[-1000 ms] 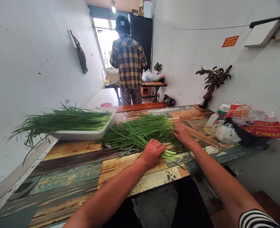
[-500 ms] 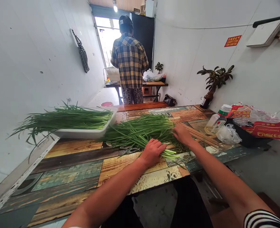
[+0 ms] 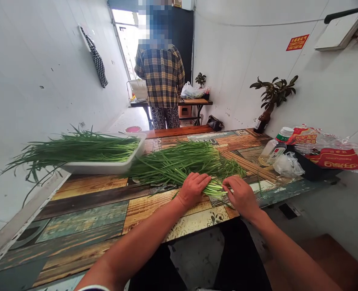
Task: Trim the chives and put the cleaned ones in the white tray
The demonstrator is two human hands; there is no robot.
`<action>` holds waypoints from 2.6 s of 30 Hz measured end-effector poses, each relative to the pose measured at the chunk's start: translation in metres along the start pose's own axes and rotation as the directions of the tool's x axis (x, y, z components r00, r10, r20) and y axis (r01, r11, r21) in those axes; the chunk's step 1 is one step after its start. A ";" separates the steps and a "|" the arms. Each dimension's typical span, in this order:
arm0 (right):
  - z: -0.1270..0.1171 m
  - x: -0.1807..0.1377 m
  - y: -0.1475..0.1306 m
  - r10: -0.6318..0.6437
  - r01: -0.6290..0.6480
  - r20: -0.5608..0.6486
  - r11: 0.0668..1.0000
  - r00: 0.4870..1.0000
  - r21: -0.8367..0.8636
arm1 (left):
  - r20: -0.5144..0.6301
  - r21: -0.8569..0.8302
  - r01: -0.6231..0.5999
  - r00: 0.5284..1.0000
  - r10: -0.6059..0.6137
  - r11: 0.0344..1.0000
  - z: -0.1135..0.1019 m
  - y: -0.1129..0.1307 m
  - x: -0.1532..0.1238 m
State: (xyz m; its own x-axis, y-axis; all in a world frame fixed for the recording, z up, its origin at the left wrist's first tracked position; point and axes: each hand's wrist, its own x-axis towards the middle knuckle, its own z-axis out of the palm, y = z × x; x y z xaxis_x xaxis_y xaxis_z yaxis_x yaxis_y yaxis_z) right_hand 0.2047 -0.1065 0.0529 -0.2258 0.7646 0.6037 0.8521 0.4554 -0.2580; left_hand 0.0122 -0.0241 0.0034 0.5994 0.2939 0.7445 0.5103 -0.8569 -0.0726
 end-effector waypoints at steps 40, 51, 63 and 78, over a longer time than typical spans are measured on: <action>0.026 0.001 0.031 0.375 -0.426 0.203 0.766 0.905 0.482 | -0.008 0.085 -0.011 1.000 0.012 0.996 -0.004 0.006 0.006; 0.017 0.033 0.027 0.108 -0.131 0.122 0.972 0.987 0.195 | -0.059 0.016 -0.012 0.998 0.013 1.000 -0.008 0.007 0.006; 0.131 0.096 0.021 0.004 0.012 0.096 0.987 0.995 -0.157 | -0.245 -0.369 0.230 0.910 -0.333 0.900 -0.022 -0.006 0.014; 0.177 0.093 0.039 0.039 -0.039 -0.005 0.989 0.999 -0.141 | -0.033 -0.977 0.203 0.190 -0.981 0.072 -0.156 -0.126 0.090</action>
State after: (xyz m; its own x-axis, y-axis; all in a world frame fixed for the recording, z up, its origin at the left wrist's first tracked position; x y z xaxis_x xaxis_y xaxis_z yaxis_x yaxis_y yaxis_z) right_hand 0.1336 0.0632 -0.0345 -0.1900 0.7793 0.5972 0.9182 0.3564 -0.1729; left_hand -0.0940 0.0443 0.1831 -0.4073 0.8826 0.2348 -0.4440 -0.4159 0.7936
